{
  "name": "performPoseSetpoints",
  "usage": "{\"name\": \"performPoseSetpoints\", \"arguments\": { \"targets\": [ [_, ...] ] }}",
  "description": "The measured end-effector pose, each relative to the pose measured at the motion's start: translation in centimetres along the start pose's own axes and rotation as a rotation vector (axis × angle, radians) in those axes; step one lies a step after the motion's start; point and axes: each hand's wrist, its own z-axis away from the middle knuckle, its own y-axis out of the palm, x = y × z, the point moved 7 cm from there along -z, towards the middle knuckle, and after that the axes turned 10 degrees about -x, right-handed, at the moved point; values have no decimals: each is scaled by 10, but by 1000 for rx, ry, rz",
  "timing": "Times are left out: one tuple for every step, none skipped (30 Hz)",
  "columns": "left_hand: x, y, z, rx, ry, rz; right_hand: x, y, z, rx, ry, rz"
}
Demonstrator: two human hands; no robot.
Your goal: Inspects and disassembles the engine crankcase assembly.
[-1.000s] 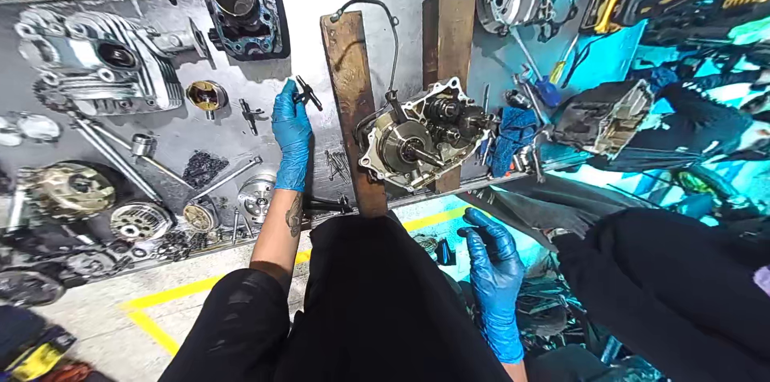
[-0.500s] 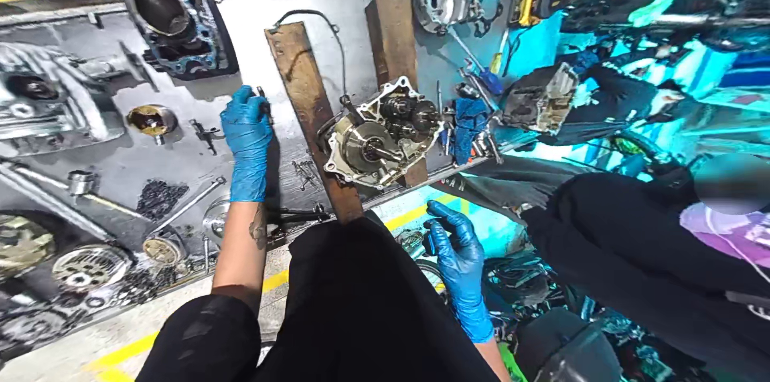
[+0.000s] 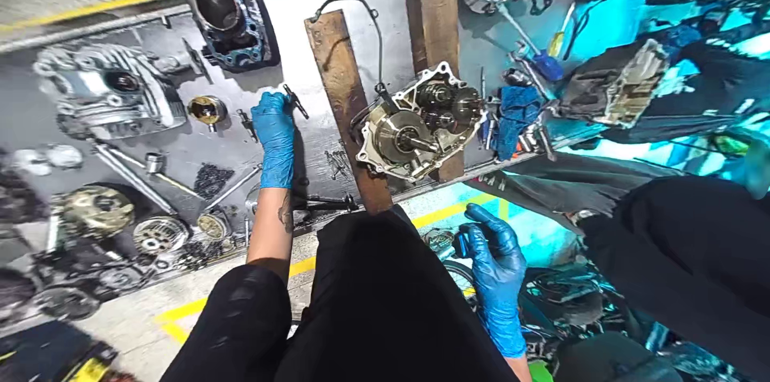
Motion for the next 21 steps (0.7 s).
{"name": "performPoseSetpoints", "arguments": {
  "targets": [
    [2, 2, -1, 6, 20, -27, -1, 0, 1, -1, -3, 4],
    [2, 6, -4, 18, 45, -47, -1, 0, 1, 2, -8, 6],
    [3, 12, -8, 27, 70, -65, -1, 0, 2, 6, -12, 9],
    [5, 20, -15, 28, 89, -78, 0, 1, 2, 12, -18, 13],
    [6, 26, -22, 36, 94, -97, 2, 2, 1, 17, -25, 13],
    [7, 29, -26, 47, 89, -118, 3, 4, 1, 19, -28, 12],
    [7, 30, -29, 59, 80, -128, 4, 5, 0, 16, -30, 9],
    [8, 31, -31, 76, 76, -130, 5, 5, 0, 12, -30, 7],
    [9, 32, -33, 94, 74, -130, 5, 4, 0, 9, -28, 4],
    [9, 31, -35, 119, 65, -131, 4, 4, 0, 6, -27, 3],
    [8, 29, -37, 145, 59, -139, 4, 3, 0, 5, -28, 3],
    [4, 23, -31, 168, 69, -126, 4, 3, 0, 4, -28, 3],
    [1, 17, -25, 172, 92, -119, 4, 2, 1, 3, -29, 3],
    [-1, 11, -19, 167, 119, -110, 4, 2, 2, 3, -34, 5],
    [-4, 5, -13, 159, 144, -103, 3, 2, 2, 4, -39, 7],
    [-6, -1, -8, 153, 159, -91, 3, 3, 2, 7, -41, 9],
    [-9, -5, -4, 146, 168, -81, 3, 4, 3, 10, -43, 10],
    [-11, -7, -2, 138, 170, -77, 4, 4, 3, 12, -46, 5],
    [-12, -6, -3, 138, 164, -81, 4, 5, 3, 14, -48, -6],
    [-10, 0, -8, 145, 150, -81, 4, 5, 3, 20, -45, -14],
    [-9, 8, -16, 156, 132, -78, 4, 6, 3, 28, -40, -20]
  ]
}}
